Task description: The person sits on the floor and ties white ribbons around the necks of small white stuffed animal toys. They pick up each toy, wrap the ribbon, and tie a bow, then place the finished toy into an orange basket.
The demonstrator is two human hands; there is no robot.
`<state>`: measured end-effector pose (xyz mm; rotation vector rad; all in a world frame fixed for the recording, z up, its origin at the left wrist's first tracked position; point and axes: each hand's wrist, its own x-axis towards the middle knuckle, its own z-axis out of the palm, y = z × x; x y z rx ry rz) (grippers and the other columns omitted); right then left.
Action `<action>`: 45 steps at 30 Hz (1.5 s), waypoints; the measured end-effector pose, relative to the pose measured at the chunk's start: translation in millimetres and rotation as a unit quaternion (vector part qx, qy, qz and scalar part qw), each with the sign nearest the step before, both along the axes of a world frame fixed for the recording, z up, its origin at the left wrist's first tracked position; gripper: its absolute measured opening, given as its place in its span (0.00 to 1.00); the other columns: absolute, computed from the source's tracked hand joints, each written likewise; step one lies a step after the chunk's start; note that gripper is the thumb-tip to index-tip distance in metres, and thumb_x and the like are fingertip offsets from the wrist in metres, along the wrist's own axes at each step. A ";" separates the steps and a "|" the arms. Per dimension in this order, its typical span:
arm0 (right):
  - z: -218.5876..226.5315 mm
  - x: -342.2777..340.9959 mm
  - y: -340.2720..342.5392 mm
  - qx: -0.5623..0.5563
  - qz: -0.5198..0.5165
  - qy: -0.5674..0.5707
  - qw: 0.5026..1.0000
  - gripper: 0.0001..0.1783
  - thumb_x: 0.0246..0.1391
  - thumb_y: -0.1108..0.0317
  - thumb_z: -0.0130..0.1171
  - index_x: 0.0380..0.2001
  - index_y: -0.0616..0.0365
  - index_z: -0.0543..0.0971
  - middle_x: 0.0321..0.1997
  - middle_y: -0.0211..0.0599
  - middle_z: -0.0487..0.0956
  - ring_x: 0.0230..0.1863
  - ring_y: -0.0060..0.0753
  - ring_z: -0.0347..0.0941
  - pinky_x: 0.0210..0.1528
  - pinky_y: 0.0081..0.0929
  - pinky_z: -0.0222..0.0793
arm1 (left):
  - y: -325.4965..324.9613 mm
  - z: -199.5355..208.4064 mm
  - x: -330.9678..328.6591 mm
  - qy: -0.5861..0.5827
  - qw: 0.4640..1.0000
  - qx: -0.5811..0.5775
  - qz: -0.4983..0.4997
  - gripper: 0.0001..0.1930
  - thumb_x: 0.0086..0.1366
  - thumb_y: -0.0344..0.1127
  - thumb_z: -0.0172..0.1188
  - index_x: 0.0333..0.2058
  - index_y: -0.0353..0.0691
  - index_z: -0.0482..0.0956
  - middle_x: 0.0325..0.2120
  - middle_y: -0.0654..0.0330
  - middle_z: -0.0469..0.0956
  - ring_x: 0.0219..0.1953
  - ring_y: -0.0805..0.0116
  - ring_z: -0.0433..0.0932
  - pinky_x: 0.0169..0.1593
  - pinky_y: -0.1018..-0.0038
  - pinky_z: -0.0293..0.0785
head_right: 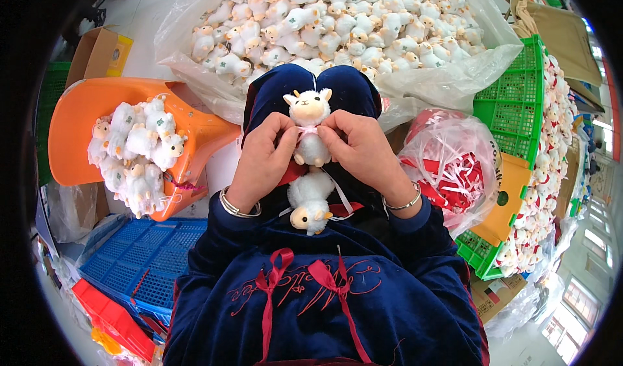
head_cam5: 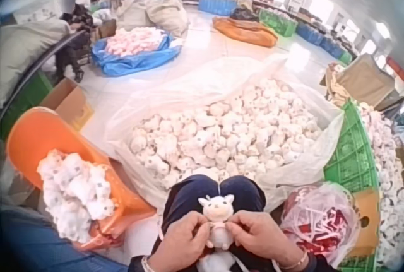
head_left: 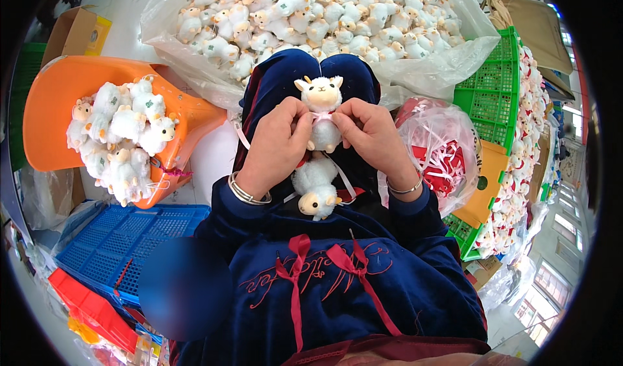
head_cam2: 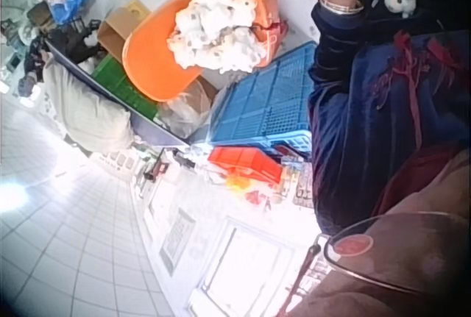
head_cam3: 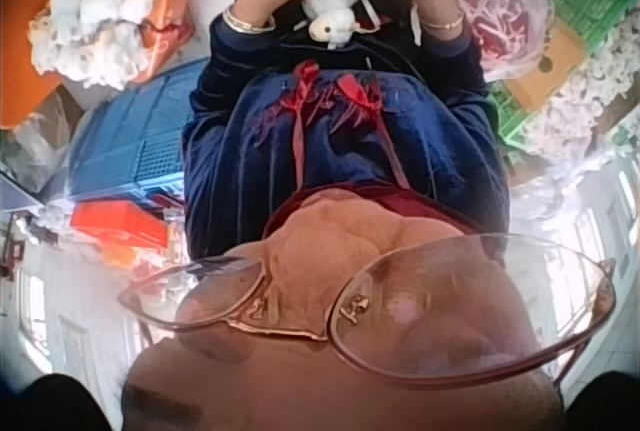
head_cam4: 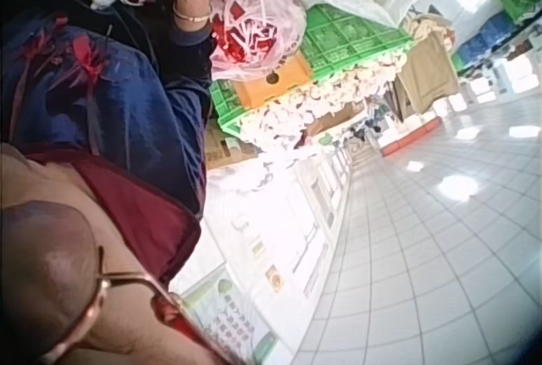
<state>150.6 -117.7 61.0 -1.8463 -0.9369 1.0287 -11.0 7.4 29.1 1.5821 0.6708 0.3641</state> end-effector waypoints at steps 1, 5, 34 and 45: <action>-0.6 0.1 -0.4 -0.003 0.004 -0.007 1.000 0.08 0.68 0.69 0.60 0.37 0.64 0.81 0.26 0.24 0.79 0.24 0.11 0.73 0.26 0.15 0.67 | 0.9 1.7 -1.6 0.008 1.000 -0.007 0.002 0.06 0.69 0.30 0.60 0.35 0.34 0.75 0.26 0.55 0.76 0.25 0.66 0.76 0.31 0.69 0.71; -1.0 0.0 -1.6 -0.008 0.008 -0.020 1.000 0.08 0.68 0.69 0.60 0.37 0.64 0.81 0.26 0.25 0.79 0.24 0.12 0.73 0.26 0.15 0.67 | 5.2 -0.5 -6.9 0.029 0.999 -0.027 -0.025 0.07 0.72 0.32 0.59 0.37 0.33 0.76 0.25 0.62 0.78 0.26 0.77 0.75 0.30 0.77 0.71; -1.8 4.7 -3.8 0.011 -0.072 0.150 0.986 0.07 0.63 0.69 0.65 0.33 0.63 0.82 0.28 0.25 0.80 0.26 0.12 0.72 0.28 0.14 0.67 | 6.1 -6.5 1.8 -0.024 0.959 -0.279 -0.046 0.07 0.70 0.30 0.64 0.41 0.33 0.79 0.31 0.66 0.80 0.28 0.83 0.78 0.31 0.85 0.72; -5.9 5.4 -3.9 0.009 -0.082 0.166 0.983 0.08 0.61 0.68 0.68 0.32 0.61 0.81 0.27 0.24 0.79 0.26 0.11 0.71 0.27 0.13 0.65 | 28.1 -3.6 -8.8 0.011 0.950 -0.265 -0.162 0.13 0.66 0.27 0.64 0.48 0.33 0.75 0.31 0.70 0.75 0.32 0.87 0.72 0.37 0.87 0.71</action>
